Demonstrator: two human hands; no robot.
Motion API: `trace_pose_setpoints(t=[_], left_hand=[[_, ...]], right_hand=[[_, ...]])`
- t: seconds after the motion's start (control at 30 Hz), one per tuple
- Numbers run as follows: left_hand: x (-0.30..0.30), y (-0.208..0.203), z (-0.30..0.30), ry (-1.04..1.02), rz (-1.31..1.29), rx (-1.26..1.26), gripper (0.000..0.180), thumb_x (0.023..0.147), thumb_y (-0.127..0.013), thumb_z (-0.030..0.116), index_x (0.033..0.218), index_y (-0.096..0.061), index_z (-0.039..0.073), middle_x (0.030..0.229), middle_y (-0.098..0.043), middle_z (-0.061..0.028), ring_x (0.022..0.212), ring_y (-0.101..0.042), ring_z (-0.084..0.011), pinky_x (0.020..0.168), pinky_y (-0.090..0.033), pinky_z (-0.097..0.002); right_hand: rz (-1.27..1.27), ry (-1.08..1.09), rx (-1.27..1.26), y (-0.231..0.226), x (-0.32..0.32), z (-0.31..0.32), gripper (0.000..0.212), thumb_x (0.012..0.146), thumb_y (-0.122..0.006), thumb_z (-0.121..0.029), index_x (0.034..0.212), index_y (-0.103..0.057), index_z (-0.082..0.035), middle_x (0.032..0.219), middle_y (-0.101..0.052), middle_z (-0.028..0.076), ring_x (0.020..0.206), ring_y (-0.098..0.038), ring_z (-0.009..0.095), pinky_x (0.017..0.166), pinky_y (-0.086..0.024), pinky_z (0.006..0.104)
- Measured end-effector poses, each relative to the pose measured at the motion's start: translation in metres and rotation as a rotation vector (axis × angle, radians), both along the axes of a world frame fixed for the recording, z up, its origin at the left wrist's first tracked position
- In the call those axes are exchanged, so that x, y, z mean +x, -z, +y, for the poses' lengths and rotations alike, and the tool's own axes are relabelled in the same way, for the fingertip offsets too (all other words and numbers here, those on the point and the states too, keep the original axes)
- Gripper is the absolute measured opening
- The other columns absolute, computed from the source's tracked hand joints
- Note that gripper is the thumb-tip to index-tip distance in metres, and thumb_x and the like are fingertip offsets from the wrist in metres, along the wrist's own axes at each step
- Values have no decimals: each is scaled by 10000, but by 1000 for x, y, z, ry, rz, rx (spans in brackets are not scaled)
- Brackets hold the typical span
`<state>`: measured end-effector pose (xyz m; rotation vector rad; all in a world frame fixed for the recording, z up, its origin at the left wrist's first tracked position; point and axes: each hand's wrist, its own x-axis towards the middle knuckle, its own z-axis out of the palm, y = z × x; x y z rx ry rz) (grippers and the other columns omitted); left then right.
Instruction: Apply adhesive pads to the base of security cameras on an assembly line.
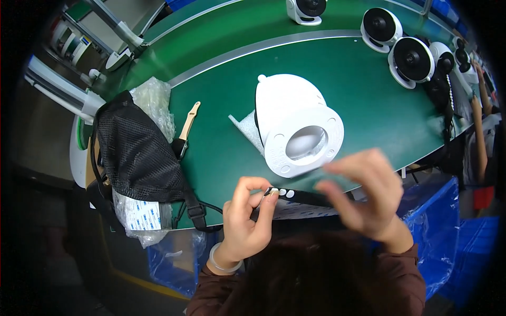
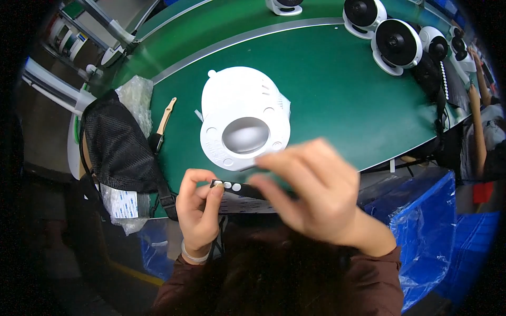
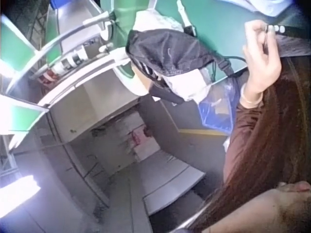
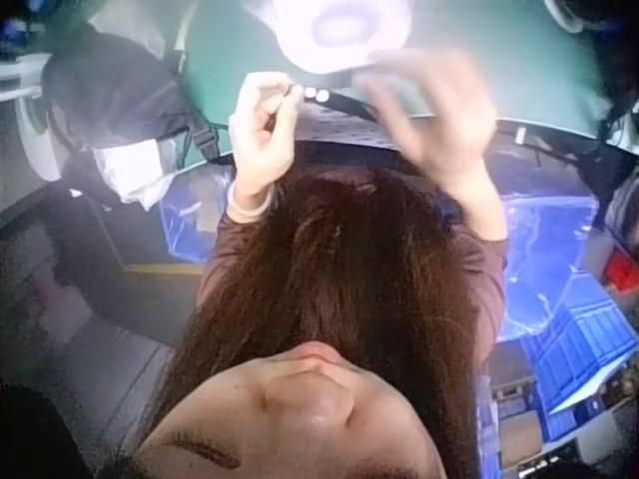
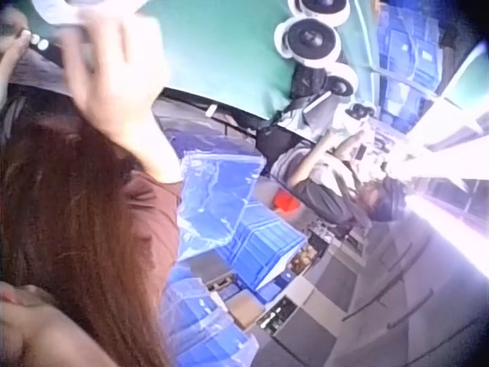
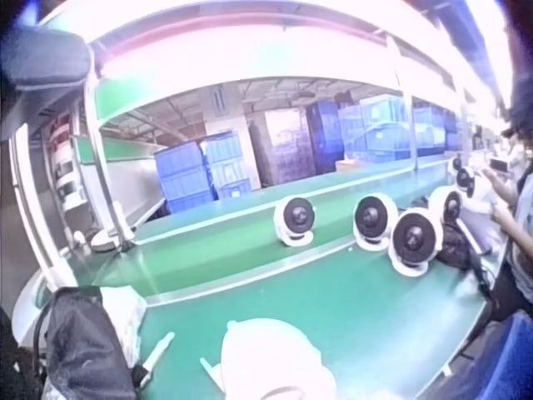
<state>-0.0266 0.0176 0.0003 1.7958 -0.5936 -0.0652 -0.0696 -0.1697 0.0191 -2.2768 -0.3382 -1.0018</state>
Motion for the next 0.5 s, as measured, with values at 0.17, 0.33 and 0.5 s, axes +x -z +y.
trace_pose_setpoints(t=[0.17, 0.33, 0.5], left_hand=[[-4, -6, -5, 14, 28, -16, 158, 812, -556, -31, 945, -470, -16, 655, -624, -89, 582, -556, -71, 545, -413, -194], [1, -5, -9, 107, -127, 55, 229, 731, -648, -31, 938, -551, -18, 707, -652, -98, 615, -634, -121, 566, -452, -198], [-2, -8, -15, 24, -195, 89, 143, 723, -658, -27, 843, -582, -8, 640, -632, -95, 537, -613, -111, 498, -424, -190]], right_hand=[[300, -122, 319, 17, -9, 13, 160, 654, -712, -39, 782, -618, -58, 719, -606, 48, 623, -566, 224, 546, -441, 285], [262, -108, 379, 24, -10, 16, 164, 622, -689, 45, 750, -618, -30, 716, -629, 58, 622, -570, 191, 567, -432, 255], [147, -47, 294, 22, -13, 18, 182, 604, -686, 62, 745, -619, -32, 715, -631, 57, 619, -581, 201, 560, -445, 264]])
